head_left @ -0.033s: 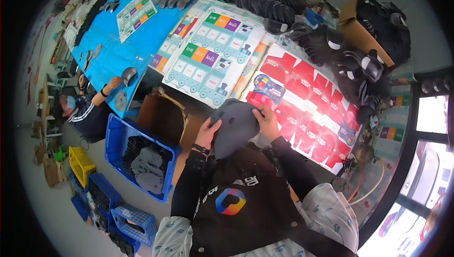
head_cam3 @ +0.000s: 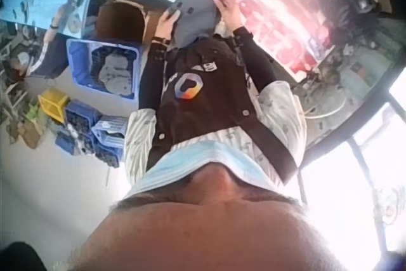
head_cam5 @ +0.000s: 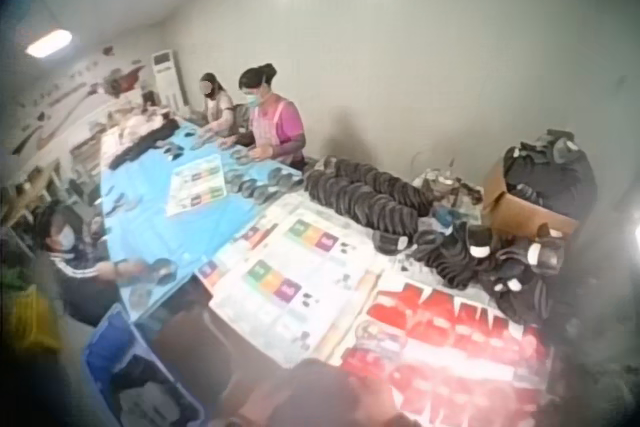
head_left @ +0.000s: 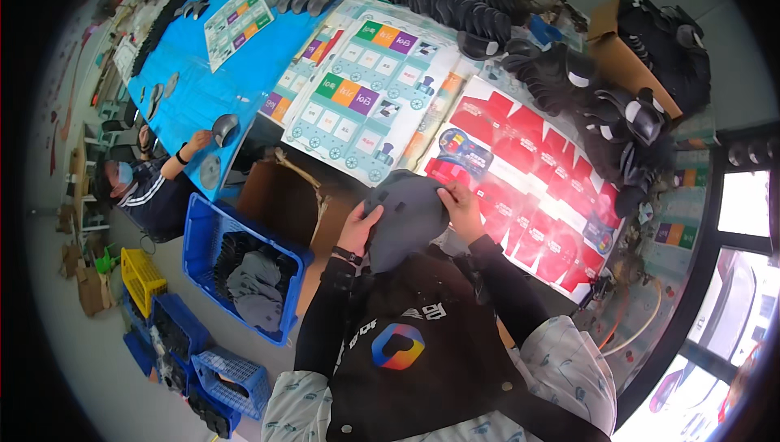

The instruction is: The recorder is applying adhesive to several shoe sole components laid out on a table using a small applicator tool connected to a hose.

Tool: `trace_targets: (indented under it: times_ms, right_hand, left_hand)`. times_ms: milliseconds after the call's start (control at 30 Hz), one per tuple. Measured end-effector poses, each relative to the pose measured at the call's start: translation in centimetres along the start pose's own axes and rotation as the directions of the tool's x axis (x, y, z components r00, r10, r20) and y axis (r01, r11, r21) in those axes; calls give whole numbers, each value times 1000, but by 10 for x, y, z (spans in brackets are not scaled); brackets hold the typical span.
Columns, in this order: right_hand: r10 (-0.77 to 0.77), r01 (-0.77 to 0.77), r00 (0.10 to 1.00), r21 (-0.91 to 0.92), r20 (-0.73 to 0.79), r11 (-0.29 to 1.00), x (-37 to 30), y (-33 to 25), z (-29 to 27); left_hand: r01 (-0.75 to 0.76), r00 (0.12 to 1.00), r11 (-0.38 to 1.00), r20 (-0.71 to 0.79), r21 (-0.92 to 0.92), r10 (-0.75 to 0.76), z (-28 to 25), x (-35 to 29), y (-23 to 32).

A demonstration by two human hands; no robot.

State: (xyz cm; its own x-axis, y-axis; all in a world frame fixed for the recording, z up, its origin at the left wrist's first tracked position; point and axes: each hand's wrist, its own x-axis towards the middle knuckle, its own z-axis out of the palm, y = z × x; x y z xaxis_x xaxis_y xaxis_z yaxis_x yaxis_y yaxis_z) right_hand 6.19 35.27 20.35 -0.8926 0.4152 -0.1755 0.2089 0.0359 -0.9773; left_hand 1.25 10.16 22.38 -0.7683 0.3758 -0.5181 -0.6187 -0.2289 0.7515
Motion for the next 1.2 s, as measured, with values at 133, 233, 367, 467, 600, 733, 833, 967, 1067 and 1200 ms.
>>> trace_targets:
  times_ms: [133,233,367,467,600,733,833,967,1067,1200]
  right_hand:
    - [-53,46,997,-107,-57,993,17,24,-17]
    - [-103,98,980,-41,-170,994,35,42,-28]
    - [-205,113,949,-350,-238,930,49,71,-60]
    - [-88,-1,955,-302,-282,953,52,91,-74]
    - [-34,-35,965,-256,-260,966,51,103,-63]
    - [112,-131,973,-86,-200,988,62,108,-41]
    - [134,-149,972,-66,-195,987,71,115,-35]
    - [77,-106,980,-152,-185,983,77,130,-32]
    - [33,-68,983,-192,-181,979,80,135,-30]
    - [-93,16,976,-366,-195,930,82,131,-28]
  left_hand:
    - [-34,999,995,3,96,34,-6,25,-3]
    - [-66,998,981,-13,183,69,-24,39,5]
    - [-105,985,968,-111,228,133,-63,35,29]
    - [-142,976,969,-136,201,171,-92,20,50]
    - [-153,970,978,-169,140,175,-115,-2,69]
    - [-115,977,987,-167,113,132,-121,-11,72]
    - [-95,978,990,-177,106,113,-119,-14,70]
    - [-115,978,988,-160,106,131,-114,-17,68]
    - [-89,983,992,-155,85,102,-110,-18,67]
    - [-81,985,991,-142,107,96,-107,-14,65]
